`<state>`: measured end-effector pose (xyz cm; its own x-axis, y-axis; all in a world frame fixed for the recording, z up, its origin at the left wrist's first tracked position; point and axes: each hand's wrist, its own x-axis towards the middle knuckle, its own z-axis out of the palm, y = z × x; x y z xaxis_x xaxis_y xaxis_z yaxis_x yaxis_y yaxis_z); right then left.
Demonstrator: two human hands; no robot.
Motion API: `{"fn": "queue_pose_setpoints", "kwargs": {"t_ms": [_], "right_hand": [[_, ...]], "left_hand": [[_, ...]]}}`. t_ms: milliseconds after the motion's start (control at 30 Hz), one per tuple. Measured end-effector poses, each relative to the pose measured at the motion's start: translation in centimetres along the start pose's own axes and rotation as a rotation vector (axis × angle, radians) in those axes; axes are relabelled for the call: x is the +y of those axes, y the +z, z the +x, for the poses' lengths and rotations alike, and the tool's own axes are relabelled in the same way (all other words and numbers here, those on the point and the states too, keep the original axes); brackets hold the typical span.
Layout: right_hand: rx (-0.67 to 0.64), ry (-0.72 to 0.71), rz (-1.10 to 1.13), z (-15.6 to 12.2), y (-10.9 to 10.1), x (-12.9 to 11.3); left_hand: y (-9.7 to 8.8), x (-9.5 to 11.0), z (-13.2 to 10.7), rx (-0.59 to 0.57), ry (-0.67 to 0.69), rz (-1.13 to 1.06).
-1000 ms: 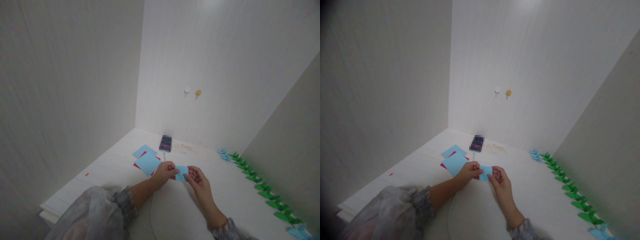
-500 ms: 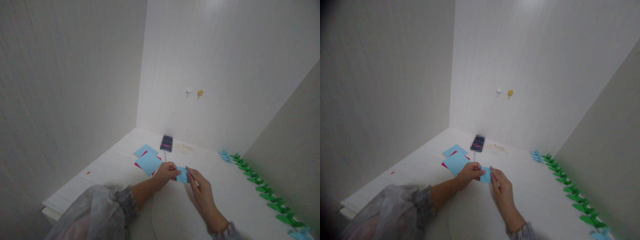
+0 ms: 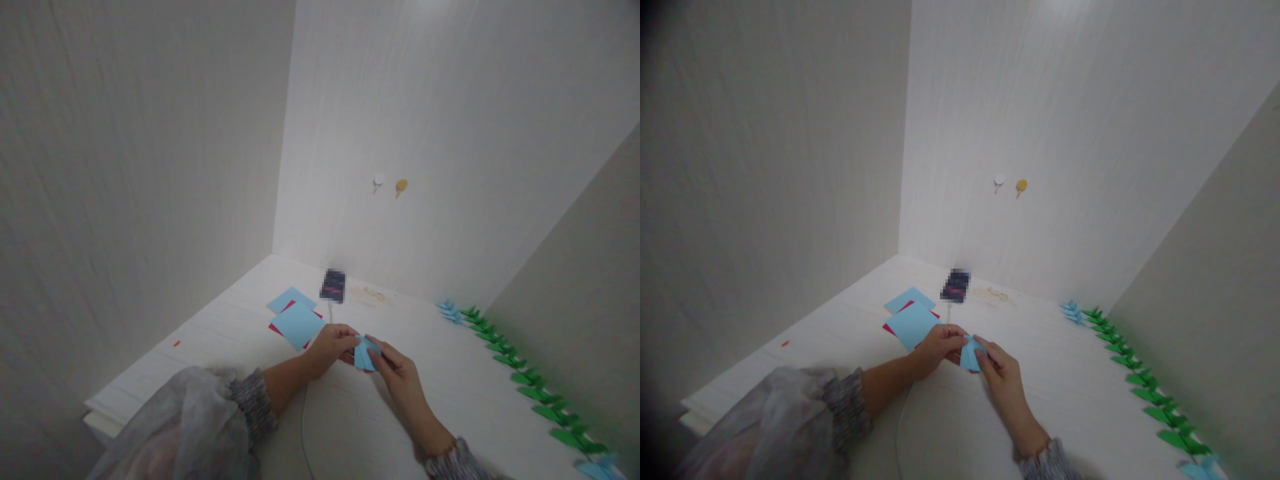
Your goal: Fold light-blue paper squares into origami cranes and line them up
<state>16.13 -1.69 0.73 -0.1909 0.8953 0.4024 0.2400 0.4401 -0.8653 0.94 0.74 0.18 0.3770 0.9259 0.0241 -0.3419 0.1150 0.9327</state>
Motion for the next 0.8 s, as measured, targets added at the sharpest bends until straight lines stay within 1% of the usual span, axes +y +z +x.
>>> {"fn": "queue_pose_setpoints", "kwargs": {"t_ms": [133, 300, 433, 633, 800], "right_hand": [[0.025, 0.058, 0.075, -0.1, 0.0, 0.3], [-0.017, 0.059, 0.152, 0.0, -0.1, 0.2], [-0.005, 0.052, 0.202, -0.1, -0.1, 0.1], [0.062, 0.107, 0.198, -0.1, 0.0, 0.9], [0.028, 0.115, 0.216, -0.2, 0.1, 1.0]], "left_hand": [[0.0, 0.2, -0.1, -0.013, 0.0, 0.024], [0.1, 0.5, -0.3, -0.04, -0.038, 0.022], [0.1, 0.5, -0.3, -0.025, -0.038, -0.002], [0.1, 0.6, -0.3, 0.0, -0.061, -0.016], [0.0, 0.7, -0.2, 0.025, -0.065, 0.018]]}}
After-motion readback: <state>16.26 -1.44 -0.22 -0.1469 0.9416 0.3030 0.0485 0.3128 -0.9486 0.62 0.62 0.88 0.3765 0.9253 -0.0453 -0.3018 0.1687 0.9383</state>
